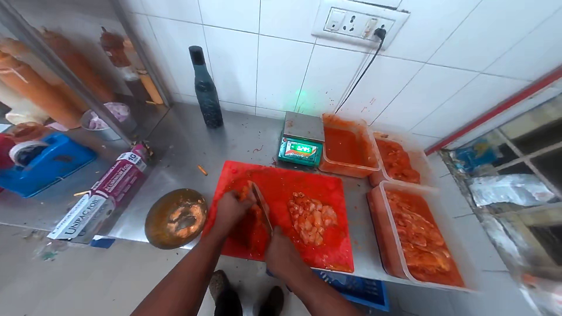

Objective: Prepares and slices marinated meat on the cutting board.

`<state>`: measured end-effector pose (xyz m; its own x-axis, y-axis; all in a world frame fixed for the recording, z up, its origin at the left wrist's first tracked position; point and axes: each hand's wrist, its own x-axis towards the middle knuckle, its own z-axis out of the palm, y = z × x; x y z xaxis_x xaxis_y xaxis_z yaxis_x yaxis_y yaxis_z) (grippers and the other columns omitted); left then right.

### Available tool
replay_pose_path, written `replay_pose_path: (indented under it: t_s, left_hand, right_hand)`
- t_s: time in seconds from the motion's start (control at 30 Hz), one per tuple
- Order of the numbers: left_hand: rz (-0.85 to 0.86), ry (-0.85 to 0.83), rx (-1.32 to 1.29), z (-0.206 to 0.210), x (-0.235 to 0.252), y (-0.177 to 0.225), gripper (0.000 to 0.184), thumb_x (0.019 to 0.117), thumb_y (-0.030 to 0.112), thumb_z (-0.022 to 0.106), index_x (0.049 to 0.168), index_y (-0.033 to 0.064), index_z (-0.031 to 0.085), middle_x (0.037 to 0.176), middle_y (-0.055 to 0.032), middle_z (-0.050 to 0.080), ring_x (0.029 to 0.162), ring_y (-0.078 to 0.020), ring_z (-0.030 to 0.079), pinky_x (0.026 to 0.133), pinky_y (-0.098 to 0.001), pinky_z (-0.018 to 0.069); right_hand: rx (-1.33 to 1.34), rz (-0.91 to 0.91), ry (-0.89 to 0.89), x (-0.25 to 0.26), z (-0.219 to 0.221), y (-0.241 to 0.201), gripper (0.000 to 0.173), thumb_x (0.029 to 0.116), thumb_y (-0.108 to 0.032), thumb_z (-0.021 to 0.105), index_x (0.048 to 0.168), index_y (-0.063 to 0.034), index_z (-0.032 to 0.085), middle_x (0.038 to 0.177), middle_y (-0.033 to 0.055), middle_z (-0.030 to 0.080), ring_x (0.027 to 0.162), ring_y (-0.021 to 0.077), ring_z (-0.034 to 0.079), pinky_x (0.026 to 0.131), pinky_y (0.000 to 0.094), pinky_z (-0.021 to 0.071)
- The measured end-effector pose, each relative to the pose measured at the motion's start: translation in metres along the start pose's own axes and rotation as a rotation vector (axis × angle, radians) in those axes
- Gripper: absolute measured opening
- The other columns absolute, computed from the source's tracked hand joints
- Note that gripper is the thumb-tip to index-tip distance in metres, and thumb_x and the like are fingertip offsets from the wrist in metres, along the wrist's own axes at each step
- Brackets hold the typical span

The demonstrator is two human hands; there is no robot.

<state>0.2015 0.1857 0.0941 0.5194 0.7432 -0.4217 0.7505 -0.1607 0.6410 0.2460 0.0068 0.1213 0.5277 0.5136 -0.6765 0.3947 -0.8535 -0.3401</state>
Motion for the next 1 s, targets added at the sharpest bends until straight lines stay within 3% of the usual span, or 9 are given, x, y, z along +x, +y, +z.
replay_pose_path:
  t_s: [0.17,0.2,0.27,0.37,0.5,0.6,0.7,0.83,1.0]
  left_hand:
    - [0.000,0.061,0.021,-0.004,0.001,0.002,0.034,0.0894,0.031,0.078,0.110,0.0047,0.071,0.099,-0.0176,0.072,0.096,-0.0351,0.070,0.086,-0.0586,0.0559]
    - [0.004,0.063,0.019,-0.004,0.001,0.003,0.034,0.0895,0.031,0.078,0.110,0.0045,0.071,0.099,-0.0176,0.072,0.096,-0.0347,0.070,0.086,-0.0583,0.0560]
    - [-0.002,0.038,0.018,-0.004,-0.001,0.004,0.034,0.0895,0.031,0.077,0.111,0.0048,0.071,0.101,-0.0175,0.072,0.097,-0.0340,0.071,0.087,-0.0578,0.0558]
    - [-0.021,0.010,0.014,-0.003,-0.004,0.002,0.035,0.0895,0.032,0.078,0.112,0.0060,0.071,0.102,-0.0176,0.072,0.098,-0.0338,0.070,0.088,-0.0573,0.0559]
    - [0.026,-0.001,0.029,-0.001,-0.003,0.001,0.035,0.0893,0.031,0.078,0.110,0.0040,0.071,0.103,-0.0184,0.072,0.100,-0.0350,0.070,0.090,-0.0578,0.0551]
    - [0.024,-0.028,0.050,-0.004,-0.002,0.001,0.037,0.0891,0.032,0.080,0.112,0.0042,0.071,0.105,-0.0186,0.072,0.101,-0.0350,0.070,0.091,-0.0579,0.0547]
    - [0.012,0.012,0.040,-0.005,-0.001,-0.002,0.036,0.0885,0.032,0.080,0.110,0.0043,0.072,0.102,-0.0187,0.072,0.098,-0.0355,0.070,0.089,-0.0585,0.0551]
    - [-0.020,0.012,0.054,-0.018,0.000,-0.004,0.038,0.0912,0.036,0.077,0.111,0.0037,0.071,0.104,-0.0193,0.072,0.101,-0.0356,0.069,0.091,-0.0581,0.0544]
    - [0.012,0.061,0.037,-0.020,-0.015,-0.020,0.035,0.0904,0.035,0.078,0.104,0.0036,0.072,0.097,-0.0173,0.072,0.094,-0.0337,0.070,0.087,-0.0582,0.0557]
  right_hand:
    - [-0.029,0.019,-0.091,-0.036,-0.006,0.036,0.042,0.1048,-0.024,0.051,0.142,-0.0040,0.044,0.115,0.0210,0.068,0.106,0.0367,0.071,0.090,0.0551,0.0573]
    - [-0.017,0.028,-0.129,-0.045,-0.012,0.048,0.042,0.1056,-0.027,0.050,0.141,-0.0048,0.046,0.112,0.0210,0.069,0.101,0.0366,0.071,0.087,0.0554,0.0573]
    - [0.027,0.014,-0.181,-0.056,-0.027,0.067,0.041,0.1073,-0.036,0.049,0.137,-0.0070,0.050,0.097,0.0174,0.067,0.077,0.0313,0.070,0.070,0.0505,0.0586]
    - [0.101,-0.024,-0.099,-0.050,-0.038,0.056,0.039,0.1085,-0.036,0.045,0.137,-0.0095,0.048,0.091,0.0146,0.065,0.067,0.0278,0.067,0.063,0.0466,0.0580]
    - [0.058,-0.075,-0.004,-0.011,-0.038,0.015,0.038,0.1075,-0.031,0.044,0.138,-0.0081,0.048,0.103,0.0168,0.067,0.084,0.0310,0.071,0.074,0.0498,0.0587]
    - [0.045,-0.125,-0.030,0.021,-0.035,-0.010,0.047,0.1050,-0.024,0.047,0.148,-0.0067,0.043,0.118,0.0194,0.067,0.099,0.0329,0.071,0.085,0.0522,0.0576]
    - [-0.010,-0.126,-0.055,0.023,-0.033,-0.009,0.051,0.1036,-0.023,0.049,0.150,-0.0060,0.039,0.120,0.0197,0.066,0.101,0.0331,0.071,0.087,0.0526,0.0576]
    - [-0.097,-0.060,-0.052,0.001,-0.025,0.008,0.043,0.1022,-0.020,0.052,0.141,-0.0037,0.044,0.116,0.0213,0.067,0.105,0.0368,0.071,0.088,0.0553,0.0575]
    - [0.008,-0.097,0.051,0.034,-0.013,-0.019,0.056,0.1034,-0.018,0.047,0.156,-0.0076,0.033,0.126,0.0192,0.067,0.113,0.0352,0.070,0.094,0.0550,0.0573]
